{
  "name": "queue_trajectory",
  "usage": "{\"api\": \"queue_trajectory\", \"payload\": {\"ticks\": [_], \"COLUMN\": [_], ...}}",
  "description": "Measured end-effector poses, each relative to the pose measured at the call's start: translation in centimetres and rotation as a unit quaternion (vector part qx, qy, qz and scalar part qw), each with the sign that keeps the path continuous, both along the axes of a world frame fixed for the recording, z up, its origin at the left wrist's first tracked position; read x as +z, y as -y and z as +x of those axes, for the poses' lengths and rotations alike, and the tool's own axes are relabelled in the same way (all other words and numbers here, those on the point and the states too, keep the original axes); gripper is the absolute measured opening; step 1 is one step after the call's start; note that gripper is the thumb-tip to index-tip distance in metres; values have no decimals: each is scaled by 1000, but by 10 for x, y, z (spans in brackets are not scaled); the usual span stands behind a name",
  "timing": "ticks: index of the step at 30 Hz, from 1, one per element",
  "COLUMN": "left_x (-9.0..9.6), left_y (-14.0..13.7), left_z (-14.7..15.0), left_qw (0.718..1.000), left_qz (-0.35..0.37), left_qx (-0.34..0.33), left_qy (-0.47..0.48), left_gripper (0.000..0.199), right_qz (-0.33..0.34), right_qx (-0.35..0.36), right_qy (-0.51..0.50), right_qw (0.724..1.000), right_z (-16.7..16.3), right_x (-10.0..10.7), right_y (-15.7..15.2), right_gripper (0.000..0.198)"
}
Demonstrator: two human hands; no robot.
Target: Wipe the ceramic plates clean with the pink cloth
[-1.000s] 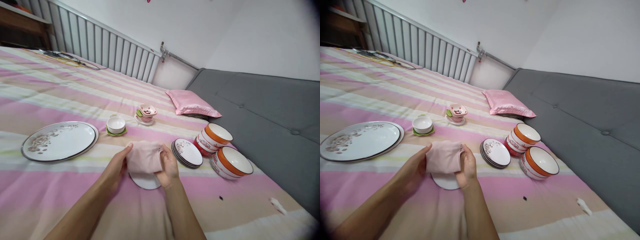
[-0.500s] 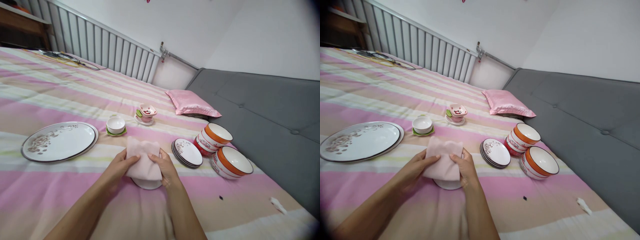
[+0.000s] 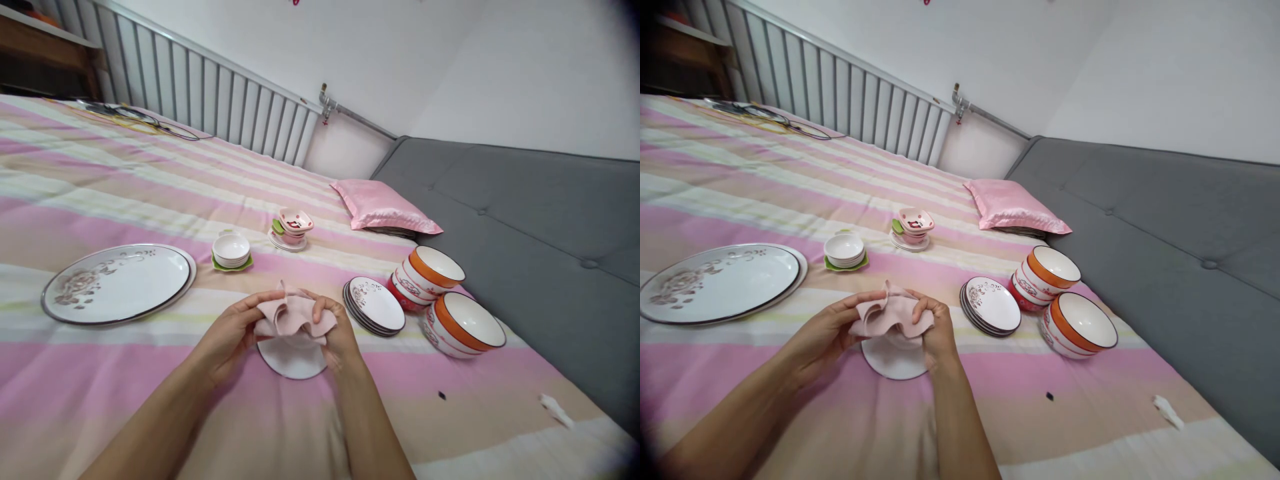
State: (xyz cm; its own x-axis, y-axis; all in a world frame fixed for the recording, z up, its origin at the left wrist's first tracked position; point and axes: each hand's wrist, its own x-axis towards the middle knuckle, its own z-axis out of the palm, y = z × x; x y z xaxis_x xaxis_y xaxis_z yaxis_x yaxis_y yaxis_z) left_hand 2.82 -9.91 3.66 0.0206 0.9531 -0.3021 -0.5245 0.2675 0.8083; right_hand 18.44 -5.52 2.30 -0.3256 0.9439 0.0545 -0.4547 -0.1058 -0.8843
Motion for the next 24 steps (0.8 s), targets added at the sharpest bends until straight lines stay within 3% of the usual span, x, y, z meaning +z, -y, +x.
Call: {"api": "queue_trajectory", "payload": {"ticks": [5, 10, 13, 18, 21, 24], "left_x": [2, 0, -1, 1, 1, -1], "left_y": [1, 2, 3, 5, 4, 3], "left_z": [-3, 1, 3, 1, 0, 1], "left_qw": [999, 1000, 1000, 999, 996, 997], "left_qz": [-8, 4, 3, 46, 70, 46], "left_qx": [19, 2, -11, -28, -54, -48], "left_qy": [46, 8, -15, -4, 10, -27], "left_gripper": [37, 47, 55, 45, 43, 40], "right_qz": [64, 98, 70, -2, -65, -97], "right_qx": [-49, -77, -97, -124, -118, -92], "right_qy": [29, 92, 82, 54, 77, 86], "right_qw": [996, 988, 989, 991, 988, 987], "right_z": [1, 1, 0, 0, 0, -1], "right_x": [-4, -4, -4, -5, -7, -9], "right_y": [-2, -2, -2, -3, -4, -4], "right_gripper": [17, 13, 3, 14, 18, 17]}}
